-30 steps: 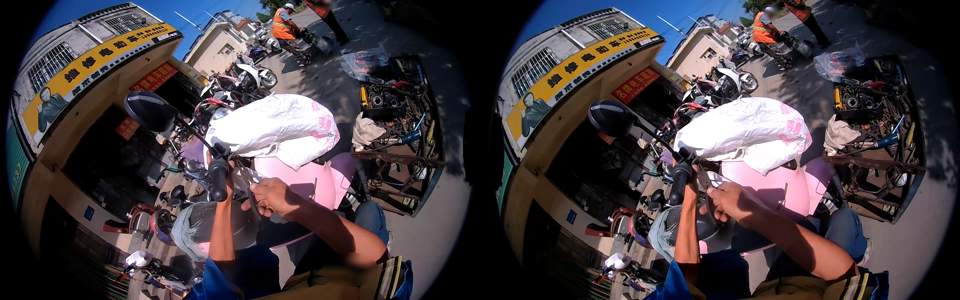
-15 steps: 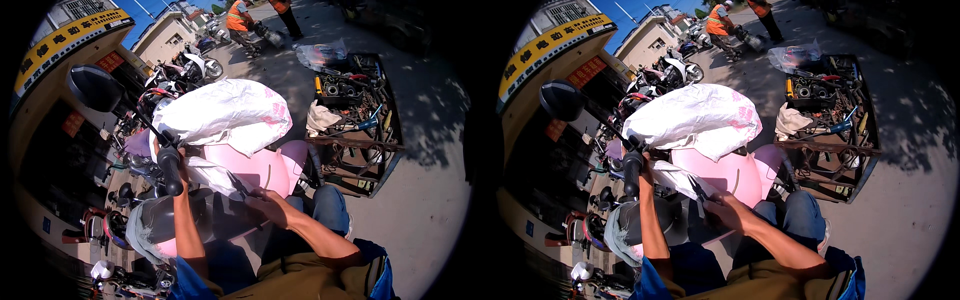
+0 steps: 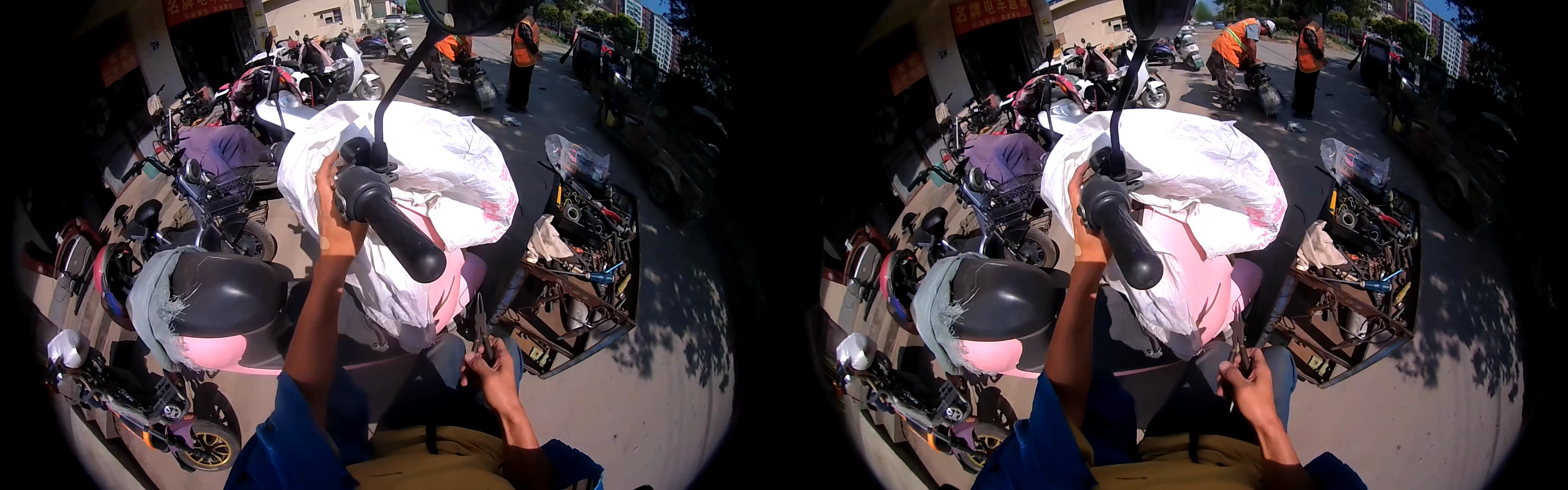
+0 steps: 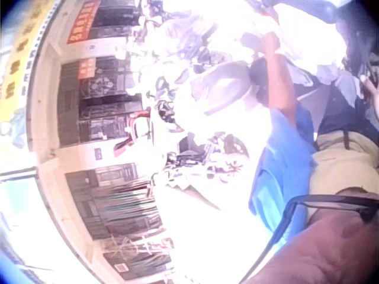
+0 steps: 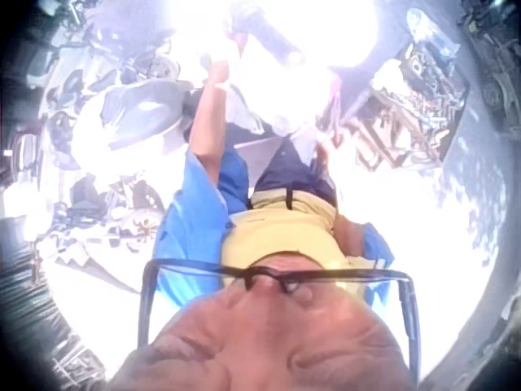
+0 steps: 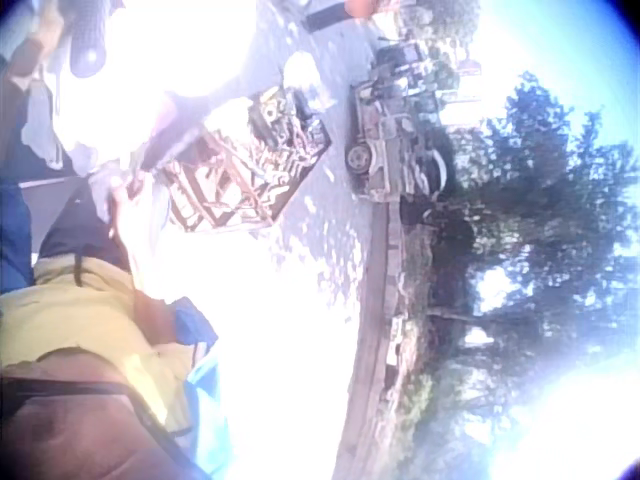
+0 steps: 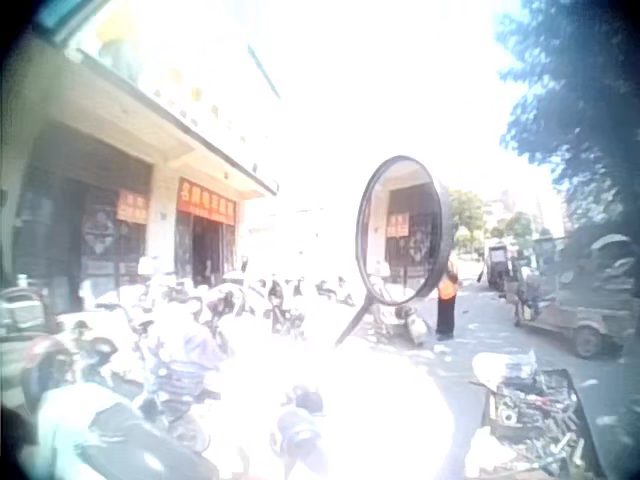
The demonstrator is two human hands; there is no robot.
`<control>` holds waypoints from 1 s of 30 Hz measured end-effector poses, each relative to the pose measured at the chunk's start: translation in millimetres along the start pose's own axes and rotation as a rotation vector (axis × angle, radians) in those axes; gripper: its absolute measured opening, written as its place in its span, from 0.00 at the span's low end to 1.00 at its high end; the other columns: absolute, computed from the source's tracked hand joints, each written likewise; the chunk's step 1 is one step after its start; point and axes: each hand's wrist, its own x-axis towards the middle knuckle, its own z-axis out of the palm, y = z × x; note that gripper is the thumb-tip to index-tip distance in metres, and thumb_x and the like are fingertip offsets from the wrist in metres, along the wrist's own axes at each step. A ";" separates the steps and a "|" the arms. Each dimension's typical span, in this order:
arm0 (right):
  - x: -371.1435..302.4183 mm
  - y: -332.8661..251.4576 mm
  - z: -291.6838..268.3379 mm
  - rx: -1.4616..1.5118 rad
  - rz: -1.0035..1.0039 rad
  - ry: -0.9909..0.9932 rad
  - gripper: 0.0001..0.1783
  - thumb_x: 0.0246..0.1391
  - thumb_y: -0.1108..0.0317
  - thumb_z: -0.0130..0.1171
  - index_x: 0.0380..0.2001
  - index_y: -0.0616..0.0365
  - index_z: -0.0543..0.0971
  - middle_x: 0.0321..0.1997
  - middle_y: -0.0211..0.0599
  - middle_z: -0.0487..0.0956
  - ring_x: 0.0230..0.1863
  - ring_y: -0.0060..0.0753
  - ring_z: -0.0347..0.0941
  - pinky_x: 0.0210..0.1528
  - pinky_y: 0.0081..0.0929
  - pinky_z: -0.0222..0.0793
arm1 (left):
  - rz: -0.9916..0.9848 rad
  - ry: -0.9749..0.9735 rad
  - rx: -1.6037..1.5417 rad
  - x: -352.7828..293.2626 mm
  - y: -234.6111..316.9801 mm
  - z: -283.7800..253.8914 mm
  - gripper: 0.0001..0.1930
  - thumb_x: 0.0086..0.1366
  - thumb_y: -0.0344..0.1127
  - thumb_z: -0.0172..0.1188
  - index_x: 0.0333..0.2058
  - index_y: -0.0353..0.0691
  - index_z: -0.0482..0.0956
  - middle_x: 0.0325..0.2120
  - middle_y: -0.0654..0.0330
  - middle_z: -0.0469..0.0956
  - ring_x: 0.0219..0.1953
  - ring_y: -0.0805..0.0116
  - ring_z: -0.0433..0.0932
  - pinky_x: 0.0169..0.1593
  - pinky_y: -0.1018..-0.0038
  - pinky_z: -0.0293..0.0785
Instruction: The person uses pliers to strip the insulation from a black wire attached to a scooter's handlebar. The person then uses a screwdriver to tighten a screw on the handlebar assembly. The work is performed outdoors on a street with other scooters and people in the background.
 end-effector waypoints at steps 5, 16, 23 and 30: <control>-13.0 -49.8 42.3 -0.192 -0.477 0.139 0.18 0.61 0.67 0.65 0.43 0.56 0.66 0.32 0.34 0.76 0.25 0.27 0.73 0.28 0.23 0.70 | 0.041 -0.014 -0.127 0.3 -16.6 -14.0 0.30 0.57 0.23 0.63 0.59 0.34 0.67 0.51 0.45 0.75 0.56 0.48 0.75 0.60 0.62 0.69; -15.6 -132.5 154.2 -0.192 -1.238 0.258 0.41 0.52 0.57 0.73 0.57 0.67 0.60 0.50 0.52 0.73 0.27 0.30 0.75 0.25 0.21 0.73 | 0.134 0.015 -0.242 8.4 -32.4 -31.1 0.24 0.57 0.21 0.63 0.53 0.35 0.71 0.46 0.48 0.77 0.50 0.51 0.78 0.53 0.66 0.73; -8.7 -135.2 168.3 -0.248 -1.182 0.414 0.29 0.55 0.73 0.69 0.54 0.62 0.63 0.46 0.47 0.77 0.32 0.28 0.76 0.21 0.20 0.74 | 0.171 0.009 -0.334 10.2 -36.4 -34.1 0.24 0.55 0.19 0.66 0.51 0.35 0.72 0.46 0.47 0.77 0.48 0.48 0.77 0.52 0.64 0.73; -18.3 -138.2 179.3 -0.174 -1.040 0.382 0.26 0.54 0.74 0.70 0.50 0.60 0.66 0.43 0.43 0.78 0.31 0.28 0.77 0.19 0.21 0.74 | 0.197 0.009 -0.393 11.4 -40.1 -31.3 0.25 0.53 0.22 0.68 0.50 0.33 0.72 0.44 0.47 0.76 0.46 0.47 0.77 0.51 0.62 0.73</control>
